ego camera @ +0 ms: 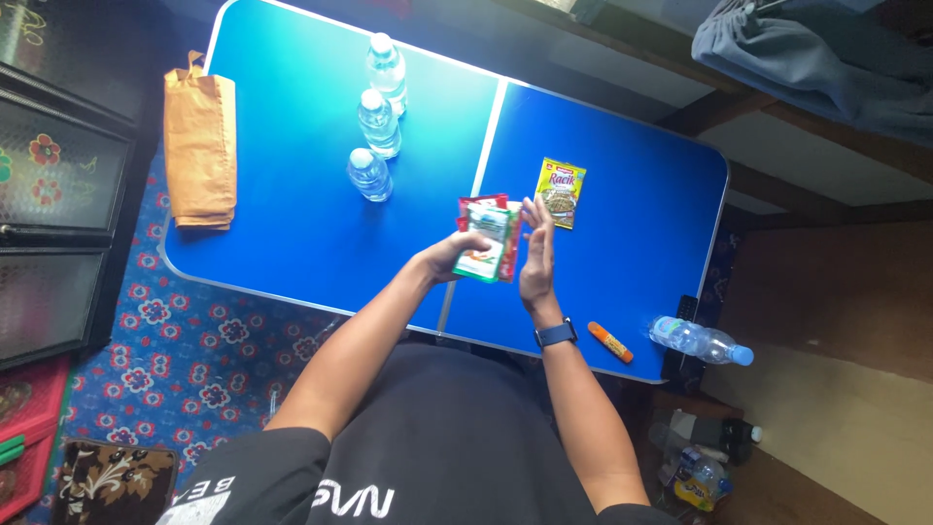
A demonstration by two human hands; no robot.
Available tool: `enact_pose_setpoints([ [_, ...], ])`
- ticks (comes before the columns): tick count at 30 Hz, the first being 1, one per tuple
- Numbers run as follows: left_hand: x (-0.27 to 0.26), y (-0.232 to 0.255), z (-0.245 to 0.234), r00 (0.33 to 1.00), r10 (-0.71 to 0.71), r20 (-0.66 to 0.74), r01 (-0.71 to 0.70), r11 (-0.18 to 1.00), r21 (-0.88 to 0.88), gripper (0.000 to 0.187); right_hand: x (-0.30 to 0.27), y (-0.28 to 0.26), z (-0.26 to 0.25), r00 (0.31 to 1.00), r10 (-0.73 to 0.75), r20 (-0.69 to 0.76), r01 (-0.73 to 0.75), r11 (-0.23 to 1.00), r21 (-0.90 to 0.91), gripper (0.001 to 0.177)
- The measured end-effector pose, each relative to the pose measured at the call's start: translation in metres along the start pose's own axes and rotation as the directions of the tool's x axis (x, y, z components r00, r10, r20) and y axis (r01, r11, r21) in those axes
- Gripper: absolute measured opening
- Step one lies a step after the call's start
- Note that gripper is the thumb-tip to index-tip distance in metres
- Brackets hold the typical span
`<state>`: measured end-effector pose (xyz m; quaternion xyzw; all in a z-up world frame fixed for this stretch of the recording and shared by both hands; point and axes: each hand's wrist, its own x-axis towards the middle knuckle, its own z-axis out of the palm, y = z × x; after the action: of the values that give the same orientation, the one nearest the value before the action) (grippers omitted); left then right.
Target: The person folds a brown tote bag and places it on a blue table. They then pick up various grocery items including bottles, snack packets, and boxes, and move them to a green plastic storage cart, organizing them by type.
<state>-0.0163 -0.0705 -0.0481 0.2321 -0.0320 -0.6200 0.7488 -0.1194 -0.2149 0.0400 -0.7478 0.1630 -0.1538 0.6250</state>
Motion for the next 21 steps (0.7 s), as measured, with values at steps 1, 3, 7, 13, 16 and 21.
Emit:
enact_pose_setpoints([
  [1, -0.006, 0.003, -0.001, 0.999, -0.019, 0.036, 0.021, 0.997, -0.072, 0.062, -0.002, 0.009, -0.005, 0.999, 0.023, -0.041, -0.023, 1.000, -0.014, 0.064],
  [3, -0.016, 0.011, 0.003, 0.997, -0.018, 0.080, 0.025, 0.995, -0.092, 0.065, -0.001, 0.037, -0.019, 0.986, 0.108, -0.126, -0.113, 0.993, -0.030, 0.054],
  [7, -0.034, 0.021, 0.005, 0.998, 0.026, 0.058, -0.021, 0.997, -0.080, 0.066, 0.014, 0.124, -0.061, 0.930, 0.251, -0.270, -0.288, 0.952, -0.105, 0.028],
  [13, -0.052, -0.003, -0.006, 0.944, 0.186, -0.273, -0.155, 0.979, 0.132, 0.050, 0.066, 0.215, -0.117, 0.904, 0.197, -0.380, -0.380, 0.778, -0.501, 0.031],
  [16, -0.069, -0.015, 0.007, 0.871, 0.298, -0.390, -0.219, 0.947, 0.235, 0.051, 0.102, 0.220, -0.121, 0.902, 0.232, -0.363, -0.409, 0.728, -0.550, 0.042],
  [21, -0.089, -0.041, 0.016, 0.733, 0.389, -0.558, -0.325, 0.921, 0.216, 0.049, 0.126, 0.190, -0.102, 0.880, 0.206, -0.427, -0.462, 0.575, -0.675, 0.072],
])
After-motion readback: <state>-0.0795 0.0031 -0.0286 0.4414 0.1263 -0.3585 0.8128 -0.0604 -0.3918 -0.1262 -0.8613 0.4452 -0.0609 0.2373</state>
